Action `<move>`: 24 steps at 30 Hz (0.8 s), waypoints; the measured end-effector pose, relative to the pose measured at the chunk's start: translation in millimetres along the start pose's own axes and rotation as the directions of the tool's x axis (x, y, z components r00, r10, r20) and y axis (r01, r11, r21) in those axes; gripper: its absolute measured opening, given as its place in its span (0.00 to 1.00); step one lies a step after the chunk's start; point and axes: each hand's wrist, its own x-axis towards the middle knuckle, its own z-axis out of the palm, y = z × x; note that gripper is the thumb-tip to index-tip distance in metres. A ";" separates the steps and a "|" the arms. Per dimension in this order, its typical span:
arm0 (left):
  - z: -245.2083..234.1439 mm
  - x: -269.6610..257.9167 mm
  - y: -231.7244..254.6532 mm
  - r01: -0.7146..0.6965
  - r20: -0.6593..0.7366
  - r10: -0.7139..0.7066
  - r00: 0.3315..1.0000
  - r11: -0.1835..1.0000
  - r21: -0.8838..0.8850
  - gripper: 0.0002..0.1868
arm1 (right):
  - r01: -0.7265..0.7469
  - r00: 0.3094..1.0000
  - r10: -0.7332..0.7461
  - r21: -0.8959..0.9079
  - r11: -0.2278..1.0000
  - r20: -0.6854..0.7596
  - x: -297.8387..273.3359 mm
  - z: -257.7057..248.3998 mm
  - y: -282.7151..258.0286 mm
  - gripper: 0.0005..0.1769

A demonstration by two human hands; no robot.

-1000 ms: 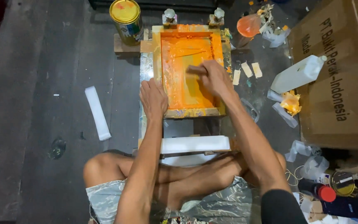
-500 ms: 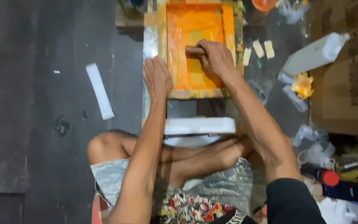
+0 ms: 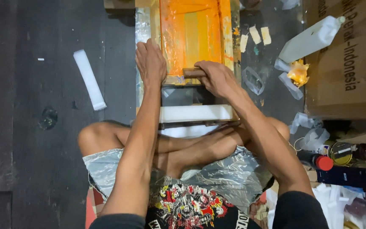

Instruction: The person sits cross-legged on the floor and uses a wooden squeegee to spread orange ink across a screen printing frame. They then place a white rectangular object under the frame, press down, and lift the frame to reveal the printed object. This process is repeated multiple times.

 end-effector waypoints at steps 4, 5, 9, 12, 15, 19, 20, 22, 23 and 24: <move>-22.6 3.8 16.5 0.116 0.168 -0.104 0.980 0.991 -0.068 0.16 | 0.030 1.000 -0.029 0.066 0.997 -0.009 15.7 -14.2 1.8 0.12; -20.2 3.4 16.6 0.075 0.132 -0.068 0.989 0.996 -0.050 0.18 | 0.058 0.996 -0.053 0.078 0.995 -0.069 24.4 -17.4 8.1 0.11; -10.0 1.9 9.2 0.017 0.042 -0.019 0.999 0.999 0.028 0.20 | 0.199 0.947 -0.186 0.024 0.980 -0.263 77.9 -6.6 55.8 0.20; -23.9 4.0 21.4 0.092 0.135 -0.093 0.986 0.996 0.013 0.17 | 0.179 0.929 -0.200 -0.095 0.979 -0.313 112.0 0.2 72.9 0.27; -21.9 3.3 18.0 0.156 0.162 -0.146 0.976 0.987 -0.049 0.26 | -0.148 0.971 0.129 -0.084 0.985 -0.203 136.7 3.0 71.6 0.12; -18.3 2.0 13.3 0.028 0.084 -0.031 0.996 0.999 0.032 0.17 | 0.114 0.950 -0.146 -0.130 0.985 -0.277 119.5 3.0 59.2 0.10; -17.5 2.3 14.3 0.012 0.063 -0.014 0.998 0.999 0.035 0.17 | 0.136 0.951 -0.176 -0.170 0.976 -0.252 114.3 6.5 64.5 0.13; -15.8 2.2 15.8 0.005 0.051 -0.007 0.999 0.999 0.035 0.17 | 0.156 0.956 -0.200 -0.205 0.966 -0.214 95.2 6.4 57.4 0.17; -15.4 1.7 16.3 0.024 0.066 -0.027 0.997 0.999 0.033 0.18 | 0.153 0.968 -0.175 -0.126 0.980 -0.179 81.7 2.4 44.5 0.14; -16.4 2.8 14.9 0.041 0.078 -0.044 0.996 0.999 0.034 0.19 | 0.149 0.977 -0.154 -0.046 0.988 -0.145 70.6 -1.1 30.3 0.11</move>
